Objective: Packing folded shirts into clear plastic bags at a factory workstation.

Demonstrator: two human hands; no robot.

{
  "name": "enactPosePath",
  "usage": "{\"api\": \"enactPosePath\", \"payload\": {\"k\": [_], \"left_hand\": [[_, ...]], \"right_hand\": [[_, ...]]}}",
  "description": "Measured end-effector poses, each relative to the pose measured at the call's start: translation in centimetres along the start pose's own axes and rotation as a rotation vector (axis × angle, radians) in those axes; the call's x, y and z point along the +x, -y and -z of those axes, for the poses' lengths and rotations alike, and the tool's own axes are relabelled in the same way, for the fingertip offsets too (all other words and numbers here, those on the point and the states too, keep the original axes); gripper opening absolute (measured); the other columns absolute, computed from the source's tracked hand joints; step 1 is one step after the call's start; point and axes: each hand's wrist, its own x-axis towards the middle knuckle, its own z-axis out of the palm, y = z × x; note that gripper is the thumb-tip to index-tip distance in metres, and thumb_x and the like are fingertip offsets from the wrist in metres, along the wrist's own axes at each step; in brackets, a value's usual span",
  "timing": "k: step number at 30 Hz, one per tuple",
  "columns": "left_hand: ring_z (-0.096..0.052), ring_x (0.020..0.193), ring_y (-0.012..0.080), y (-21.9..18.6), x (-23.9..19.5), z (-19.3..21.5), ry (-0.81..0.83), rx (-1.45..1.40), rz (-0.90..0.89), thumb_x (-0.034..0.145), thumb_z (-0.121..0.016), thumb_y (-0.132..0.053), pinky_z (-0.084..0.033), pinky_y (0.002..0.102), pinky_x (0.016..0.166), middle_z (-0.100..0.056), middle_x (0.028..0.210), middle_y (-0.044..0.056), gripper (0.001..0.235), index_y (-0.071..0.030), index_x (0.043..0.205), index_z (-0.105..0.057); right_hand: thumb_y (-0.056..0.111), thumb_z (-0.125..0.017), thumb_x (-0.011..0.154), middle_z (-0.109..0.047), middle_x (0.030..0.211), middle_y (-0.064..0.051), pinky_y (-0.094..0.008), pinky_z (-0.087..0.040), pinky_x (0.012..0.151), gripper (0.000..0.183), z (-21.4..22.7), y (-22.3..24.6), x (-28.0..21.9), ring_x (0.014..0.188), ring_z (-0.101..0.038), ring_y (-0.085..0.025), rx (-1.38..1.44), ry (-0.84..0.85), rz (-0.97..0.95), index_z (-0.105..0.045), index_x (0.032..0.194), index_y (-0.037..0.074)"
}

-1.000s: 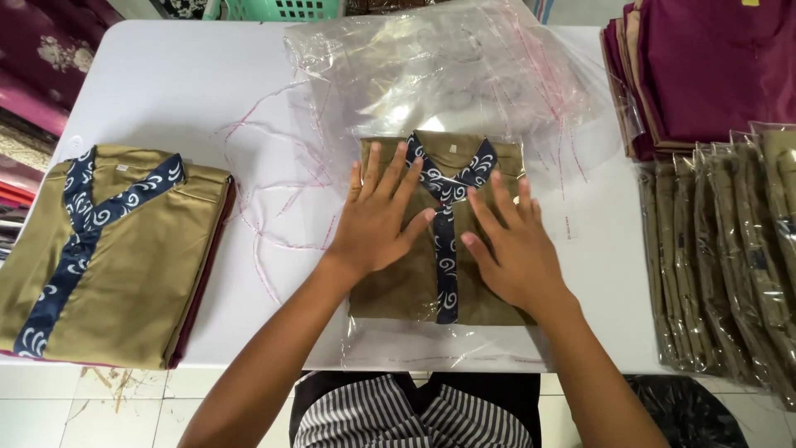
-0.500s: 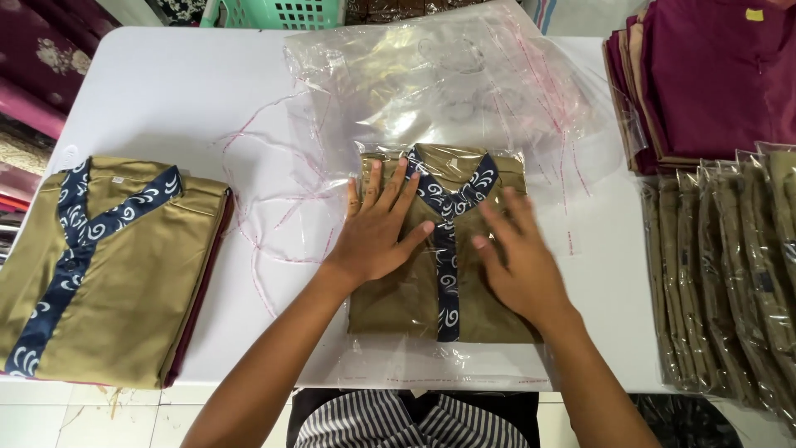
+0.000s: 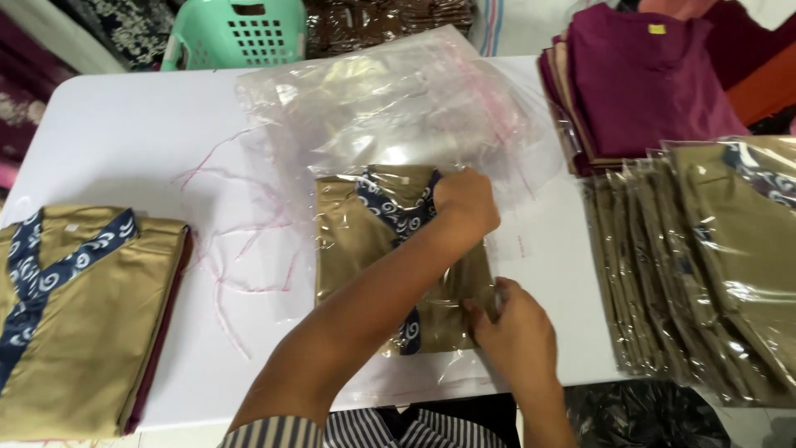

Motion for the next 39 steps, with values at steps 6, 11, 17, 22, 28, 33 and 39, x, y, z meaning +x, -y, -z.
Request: {"api": "enactPosePath", "payload": {"k": [6,11,17,22,28,33,39], "left_hand": [[-0.076,0.088,0.017,-2.6,1.1,-1.5,0.185,0.101,0.075,0.08,-0.075,0.0,-0.062,0.029,0.058,-0.076,0.103,-0.001,0.024,-0.016,0.096,-0.081],[-0.075,0.091,0.0204,-2.3,0.8,1.2,0.148,0.07,0.079,0.085,-0.074,0.003,-0.063,0.03,0.062,-0.075,0.1,0.001,0.022,-0.014,0.099,-0.079],[-0.075,0.091,0.0375,0.7,-5.2,11.7,-0.136,-0.111,0.05,0.087,-0.063,0.01,-0.065,0.042,0.07,-0.072,0.102,0.019,0.021,0.001,0.1,-0.077],[-0.062,0.072,0.0244,5.2,-14.6,20.5,-0.27,-0.582,0.091,0.096,-0.059,-0.021,-0.046,0.041,0.058,-0.065,0.088,0.011,0.019,-0.003,0.089,-0.063],[-0.063,0.073,0.0136,16.9,-17.0,16.8,-0.32,-0.864,0.211,0.095,-0.06,-0.028,-0.053,0.031,0.069,-0.069,0.076,0.005,0.023,-0.01,0.08,-0.062],[-0.064,0.069,0.0191,24.1,-17.0,9.9,-0.26,-1.15,0.388,0.101,-0.057,-0.021,-0.058,0.031,0.064,-0.064,0.078,0.01,0.026,-0.003,0.084,-0.061],[-0.057,0.065,0.0194,28.2,-16.6,5.1,-0.236,-1.242,0.549,0.1,-0.056,-0.027,-0.052,0.032,0.06,-0.06,0.081,0.007,0.027,-0.005,0.085,-0.06]], "right_hand": [[0.018,-0.069,0.088,-0.081,0.102,-0.011,-0.045,-0.057,0.083,0.039,-1.2,-0.1,0.5,0.096,-0.076,-0.033,0.31,-0.021,0.143,-0.061,0.125,0.009],[0.004,-0.066,0.085,-0.074,0.111,-0.005,-0.036,-0.058,0.09,0.038,1.1,2.4,0.0,0.105,-0.071,-0.022,0.416,0.012,0.152,-0.062,0.123,0.01],[0.006,-0.071,0.085,-0.074,0.108,-0.003,-0.036,-0.054,0.067,0.036,4.8,6.0,-2.9,0.053,-0.06,-0.019,0.445,-0.29,0.488,-0.065,0.12,0.01],[-0.01,-0.063,0.073,-0.063,0.108,-0.012,-0.041,-0.054,0.077,0.049,6.4,10.5,-7.1,0.091,-0.065,-0.031,0.393,-0.468,0.837,-0.06,0.12,0.005],[-0.005,-0.062,0.074,-0.053,0.124,-0.019,-0.055,-0.055,0.06,0.054,-0.2,15.8,-8.9,0.081,-0.068,-0.044,0.155,-0.369,0.924,-0.058,0.125,0.009],[-0.008,-0.071,0.066,-0.053,0.121,-0.019,-0.048,-0.053,0.05,0.066,-8.3,18.4,-8.8,0.067,-0.069,-0.037,-0.003,-0.298,0.988,-0.058,0.129,0.007],[0.009,-0.073,0.087,-0.051,0.128,-0.025,-0.047,-0.057,0.063,0.044,-11.3,17.8,-8.4,0.09,-0.072,-0.038,0.041,-0.031,1.079,-0.057,0.128,0.005]]}}
